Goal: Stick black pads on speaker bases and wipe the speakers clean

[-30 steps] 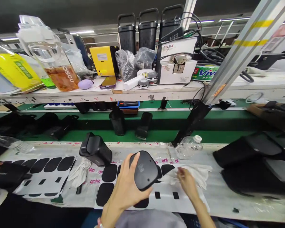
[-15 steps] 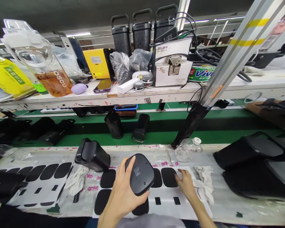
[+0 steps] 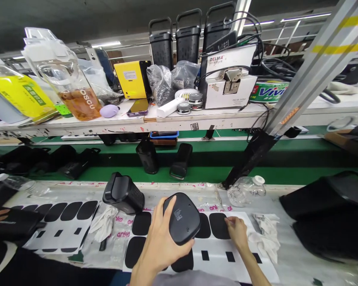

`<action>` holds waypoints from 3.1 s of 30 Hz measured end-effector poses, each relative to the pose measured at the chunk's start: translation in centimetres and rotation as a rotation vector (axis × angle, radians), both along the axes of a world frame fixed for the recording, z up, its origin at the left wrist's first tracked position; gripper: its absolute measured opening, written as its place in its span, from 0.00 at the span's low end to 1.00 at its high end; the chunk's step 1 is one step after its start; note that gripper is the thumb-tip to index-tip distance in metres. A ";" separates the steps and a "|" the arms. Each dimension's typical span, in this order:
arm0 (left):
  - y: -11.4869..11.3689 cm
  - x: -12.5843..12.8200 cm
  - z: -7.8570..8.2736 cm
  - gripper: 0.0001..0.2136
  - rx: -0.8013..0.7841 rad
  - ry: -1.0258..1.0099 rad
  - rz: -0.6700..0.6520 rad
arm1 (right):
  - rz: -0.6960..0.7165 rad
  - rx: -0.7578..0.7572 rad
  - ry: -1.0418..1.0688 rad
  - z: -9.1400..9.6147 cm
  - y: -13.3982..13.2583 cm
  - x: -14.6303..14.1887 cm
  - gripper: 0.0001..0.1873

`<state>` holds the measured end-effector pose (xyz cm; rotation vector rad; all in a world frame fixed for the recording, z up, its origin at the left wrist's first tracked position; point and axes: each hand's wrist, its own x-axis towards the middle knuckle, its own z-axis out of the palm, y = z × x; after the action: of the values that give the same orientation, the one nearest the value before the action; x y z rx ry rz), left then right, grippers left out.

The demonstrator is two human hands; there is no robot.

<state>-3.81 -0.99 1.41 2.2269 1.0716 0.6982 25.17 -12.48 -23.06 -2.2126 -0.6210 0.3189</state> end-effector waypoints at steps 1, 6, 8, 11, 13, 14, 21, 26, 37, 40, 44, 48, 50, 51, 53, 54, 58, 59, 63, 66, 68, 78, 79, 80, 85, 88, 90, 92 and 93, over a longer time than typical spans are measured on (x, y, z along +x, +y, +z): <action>0.1 0.0 0.0 0.46 -0.003 0.000 0.001 | 0.018 0.028 0.030 0.2 -0.2 -0.2 0.20; 0.7 -0.1 -0.2 0.46 -0.015 -0.008 0.002 | 0.057 0.131 0.155 1.1 -1.6 -0.7 0.21; 0.9 -0.1 -0.3 0.46 -0.017 -0.013 -0.001 | 0.055 0.151 0.189 1.2 -1.8 -0.7 0.21; 1.1 -0.2 -0.4 0.45 -0.013 -0.014 -0.003 | 0.091 0.155 0.232 1.3 -1.9 -0.3 0.18; 1.1 -0.2 -0.4 0.45 -0.009 -0.016 -0.006 | 0.145 0.151 0.257 1.6 -2.0 0.0 0.13; 1.1 -0.3 -0.4 0.45 -0.008 -0.017 -0.007 | 0.178 0.150 0.268 1.8 -2.1 0.2 0.11; 1.2 -0.3 -0.2 0.45 -0.016 -0.022 -0.010 | 0.390 0.123 0.262 3.0 -3.0 0.6 0.06; 1.2 -0.2 -0.2 0.44 -0.011 -0.020 -0.026 | 0.461 0.100 0.201 3.9 -3.0 -0.1 0.08; 1.2 -0.2 -0.2 0.44 0.031 -0.003 -0.018 | 0.563 0.033 0.321 5.5 -4.5 -0.6 0.06; 1.2 -0.2 -0.2 0.44 0.025 0.004 -0.025 | 0.509 0.081 0.378 5.6 -5.1 0.3 0.08; 1.2 -0.3 -0.2 0.44 0.026 0.000 -0.033 | 0.484 0.125 0.462 5.8 -5.3 0.8 0.16; 1.3 -0.3 -0.1 0.44 0.027 0.001 -0.030 | 0.602 0.112 0.578 6.5 -5.1 0.9 0.14; 1.5 -0.4 0.0 0.44 0.022 0.008 -0.042 | 0.646 0.106 0.645 7.1 -4.9 1.0 0.13; 1.5 -0.4 0.0 0.44 0.019 0.011 -0.046 | 0.650 0.111 0.677 7.2 -4.9 1.1 0.14; 1.6 -0.5 0.0 0.44 0.008 0.022 -0.057 | 0.629 0.139 0.732 7.4 -5.1 1.2 0.15; 1.6 -0.6 0.0 0.44 -0.001 0.030 -0.061 | 0.591 0.176 0.777 7.3 -5.2 1.3 0.15; 1.7 -0.8 0.0 0.45 -0.052 0.062 -0.068 | 0.191 0.510 1.037 7.3 -6.2 2.0 0.16; 1.6 -0.8 0.0 0.45 -0.062 0.065 -0.069 | 0.068 0.599 1.065 7.9 -6.2 2.2 0.16; 1.4 -0.6 0.1 0.46 -0.084 0.065 -0.072 | -0.093 0.689 1.006 14.1 -4.9 2.3 0.19; 1.1 -0.5 0.3 0.48 -0.092 0.042 -0.041 | 0.005 0.640 0.942 21.0 -2.2 0.2 0.19; 0.9 -0.5 0.4 0.49 -0.111 0.031 -0.029 | 0.111 0.649 0.885 24.8 -0.2 -1.8 0.19; -0.9 -0.6 -1.1 0.54 -0.222 -0.153 -0.009 | 0.439 0.564 0.829 29.9 5.7 -9.0 0.19; -1.1 -0.6 -1.3 0.56 -0.283 -0.169 0.020 | 0.444 0.547 0.830 29.7 5.8 -9.2 0.19; -1.2 -0.6 -1.6 0.58 -0.338 -0.186 0.045 | 0.454 0.529 0.829 29.4 5.8 -9.4 0.19; -1.3 -1.1 -2.1 0.64 -0.462 -0.263 0.066 | 0.505 0.439 0.800 28.0 6.1 -9.9 0.18; -0.8 -1.2 -1.8 0.63 -0.468 -0.246 0.049 | 0.517 0.417 0.779 27.9 6.4 -10.3 0.19; -0.4 -1.3 -1.4 0.63 -0.450 -0.229 0.019 | 0.525 0.408 0.777 28.0 6.7 -10.6 0.20; 0.1 -1.3 -1.1 0.63 -0.437 -0.217 -0.018 | 0.535 0.403 0.767 28.1 6.8 -10.8 0.20; 0.3 -1.3 -1.0 0.63 -0.436 -0.212 -0.032 | 0.540 0.401 0.760 28.1 6.9 -10.9 0.20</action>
<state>-5.09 -0.71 0.42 1.7536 0.9725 0.6031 14.26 -5.60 5.04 -1.3554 -0.7492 1.1355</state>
